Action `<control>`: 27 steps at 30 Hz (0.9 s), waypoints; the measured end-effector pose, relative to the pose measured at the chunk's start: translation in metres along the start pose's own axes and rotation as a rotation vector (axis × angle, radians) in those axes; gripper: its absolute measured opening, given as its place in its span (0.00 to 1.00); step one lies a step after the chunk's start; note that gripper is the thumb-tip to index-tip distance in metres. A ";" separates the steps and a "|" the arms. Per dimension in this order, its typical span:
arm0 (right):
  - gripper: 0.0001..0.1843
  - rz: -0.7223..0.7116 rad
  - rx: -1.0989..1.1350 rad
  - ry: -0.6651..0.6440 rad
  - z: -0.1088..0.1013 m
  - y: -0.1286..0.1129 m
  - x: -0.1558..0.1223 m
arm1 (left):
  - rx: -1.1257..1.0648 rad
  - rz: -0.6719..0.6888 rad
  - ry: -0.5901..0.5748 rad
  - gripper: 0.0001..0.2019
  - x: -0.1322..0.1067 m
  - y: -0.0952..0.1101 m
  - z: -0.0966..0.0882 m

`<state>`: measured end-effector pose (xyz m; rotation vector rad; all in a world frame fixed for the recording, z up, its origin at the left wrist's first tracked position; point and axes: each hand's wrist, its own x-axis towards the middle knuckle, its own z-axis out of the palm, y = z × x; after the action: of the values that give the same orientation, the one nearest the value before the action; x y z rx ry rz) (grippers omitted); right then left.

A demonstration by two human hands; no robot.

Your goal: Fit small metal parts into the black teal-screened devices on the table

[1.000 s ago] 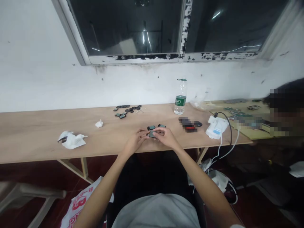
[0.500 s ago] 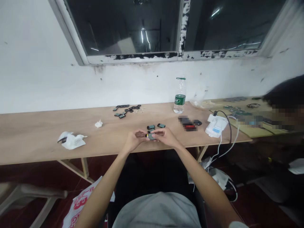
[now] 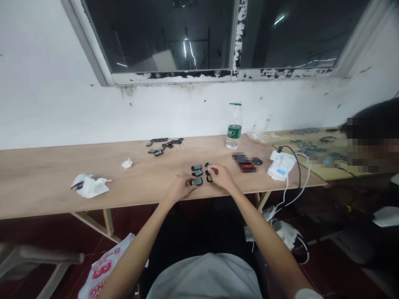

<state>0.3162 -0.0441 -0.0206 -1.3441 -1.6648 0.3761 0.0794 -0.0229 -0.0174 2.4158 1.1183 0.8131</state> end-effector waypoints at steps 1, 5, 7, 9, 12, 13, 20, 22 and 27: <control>0.13 -0.015 -0.039 0.030 -0.005 0.009 0.002 | 0.011 -0.002 0.000 0.15 0.001 -0.001 0.000; 0.17 -0.102 -0.126 -0.060 -0.023 0.034 0.004 | 0.075 0.023 -0.005 0.10 0.003 0.005 0.001; 0.16 -0.117 -0.154 -0.130 -0.028 0.039 0.003 | 0.103 0.042 -0.016 0.07 0.005 0.011 0.002; 0.14 -0.113 -0.188 -0.157 -0.032 0.041 0.003 | 0.099 0.058 -0.013 0.07 0.007 0.015 0.003; 0.11 -0.083 -0.275 -0.150 -0.039 0.043 0.004 | 0.018 0.065 0.028 0.09 0.009 0.013 -0.001; 0.10 -0.063 -0.300 -0.147 -0.041 0.045 0.005 | -0.013 0.055 0.046 0.11 0.010 0.010 -0.006; 0.06 0.047 -0.261 -0.130 -0.049 0.056 0.006 | 0.055 -0.131 0.105 0.16 0.007 -0.039 -0.050; 0.10 0.046 -0.227 -0.137 -0.050 0.057 0.006 | 0.099 -0.167 0.116 0.15 0.005 -0.055 -0.057; 0.07 0.050 -0.212 -0.172 -0.052 0.055 0.006 | 0.102 -0.262 0.075 0.23 0.004 -0.080 -0.057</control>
<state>0.3912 -0.0347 -0.0301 -1.5485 -1.8575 0.3604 -0.0005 0.0340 -0.0146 2.2674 1.5010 0.7818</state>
